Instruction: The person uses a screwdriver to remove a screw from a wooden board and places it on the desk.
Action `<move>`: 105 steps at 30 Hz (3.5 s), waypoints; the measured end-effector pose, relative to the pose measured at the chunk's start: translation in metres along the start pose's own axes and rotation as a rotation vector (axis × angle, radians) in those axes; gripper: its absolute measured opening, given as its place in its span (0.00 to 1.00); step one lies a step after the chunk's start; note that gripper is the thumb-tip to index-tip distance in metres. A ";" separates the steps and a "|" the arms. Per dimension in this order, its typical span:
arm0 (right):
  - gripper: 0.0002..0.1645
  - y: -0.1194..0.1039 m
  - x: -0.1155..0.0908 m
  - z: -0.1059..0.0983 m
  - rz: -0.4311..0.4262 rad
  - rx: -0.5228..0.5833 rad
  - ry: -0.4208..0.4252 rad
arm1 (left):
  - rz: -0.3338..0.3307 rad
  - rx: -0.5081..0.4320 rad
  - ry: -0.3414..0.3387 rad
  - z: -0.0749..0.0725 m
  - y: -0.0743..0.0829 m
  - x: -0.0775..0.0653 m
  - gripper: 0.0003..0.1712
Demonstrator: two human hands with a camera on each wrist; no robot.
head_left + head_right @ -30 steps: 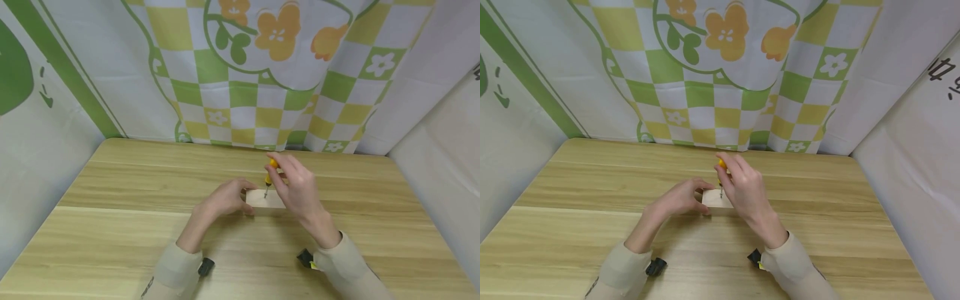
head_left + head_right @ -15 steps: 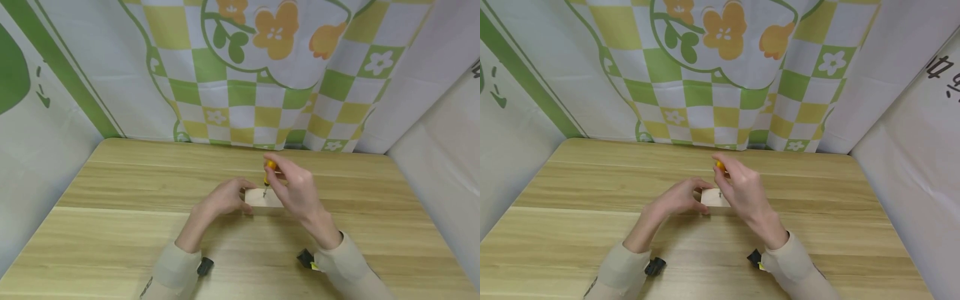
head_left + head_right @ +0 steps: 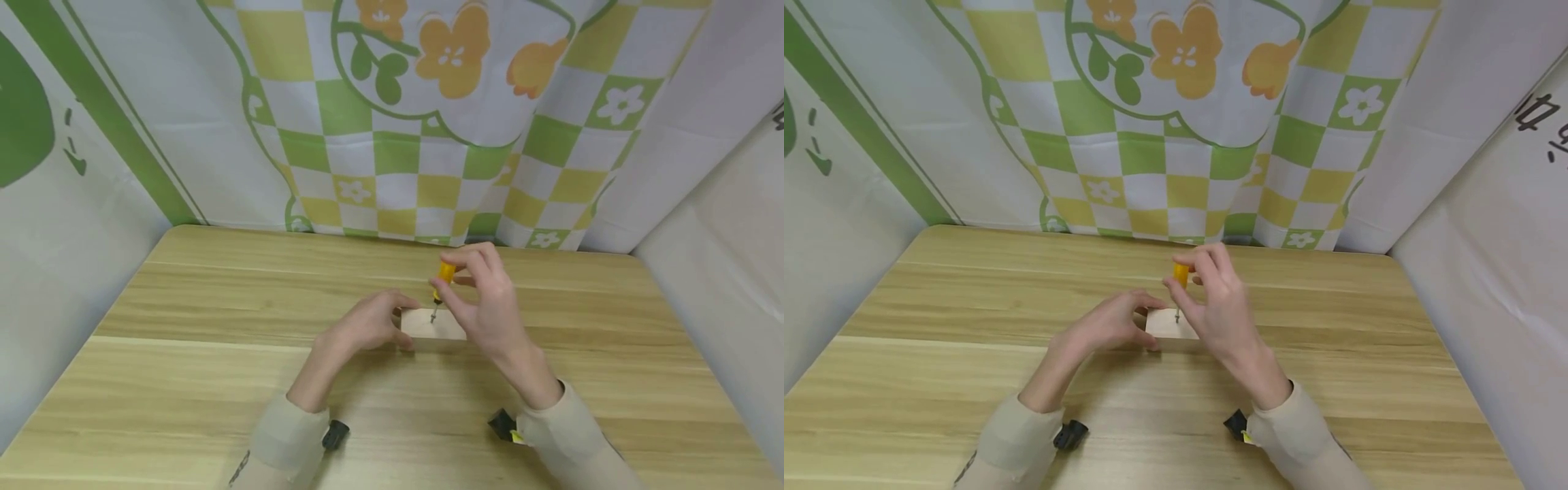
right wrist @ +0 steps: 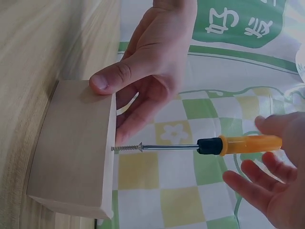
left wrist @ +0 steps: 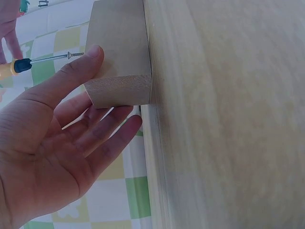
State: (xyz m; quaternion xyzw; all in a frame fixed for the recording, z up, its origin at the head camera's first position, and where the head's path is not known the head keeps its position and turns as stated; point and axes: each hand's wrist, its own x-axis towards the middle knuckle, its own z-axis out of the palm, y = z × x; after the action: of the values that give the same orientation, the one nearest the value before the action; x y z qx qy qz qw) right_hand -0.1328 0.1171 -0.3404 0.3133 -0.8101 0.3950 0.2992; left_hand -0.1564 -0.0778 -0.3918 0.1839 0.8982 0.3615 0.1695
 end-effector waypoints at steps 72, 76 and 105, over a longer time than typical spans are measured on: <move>0.16 -0.011 0.006 -0.015 0.115 0.064 -0.054 | -0.027 -0.006 -0.009 0.000 0.002 -0.002 0.36; 0.16 -0.016 0.008 -0.016 0.096 0.083 -0.141 | -0.025 -0.013 -0.007 0.000 0.001 -0.002 0.36; 0.17 -0.006 0.007 -0.010 0.076 0.099 -0.001 | -0.021 0.006 -0.002 0.000 0.002 -0.001 0.37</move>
State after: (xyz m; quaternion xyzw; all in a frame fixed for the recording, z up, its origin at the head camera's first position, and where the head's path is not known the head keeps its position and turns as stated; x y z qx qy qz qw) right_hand -0.1300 0.1207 -0.3275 0.2968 -0.8012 0.4455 0.2676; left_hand -0.1547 -0.0770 -0.3904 0.1754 0.9009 0.3569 0.1736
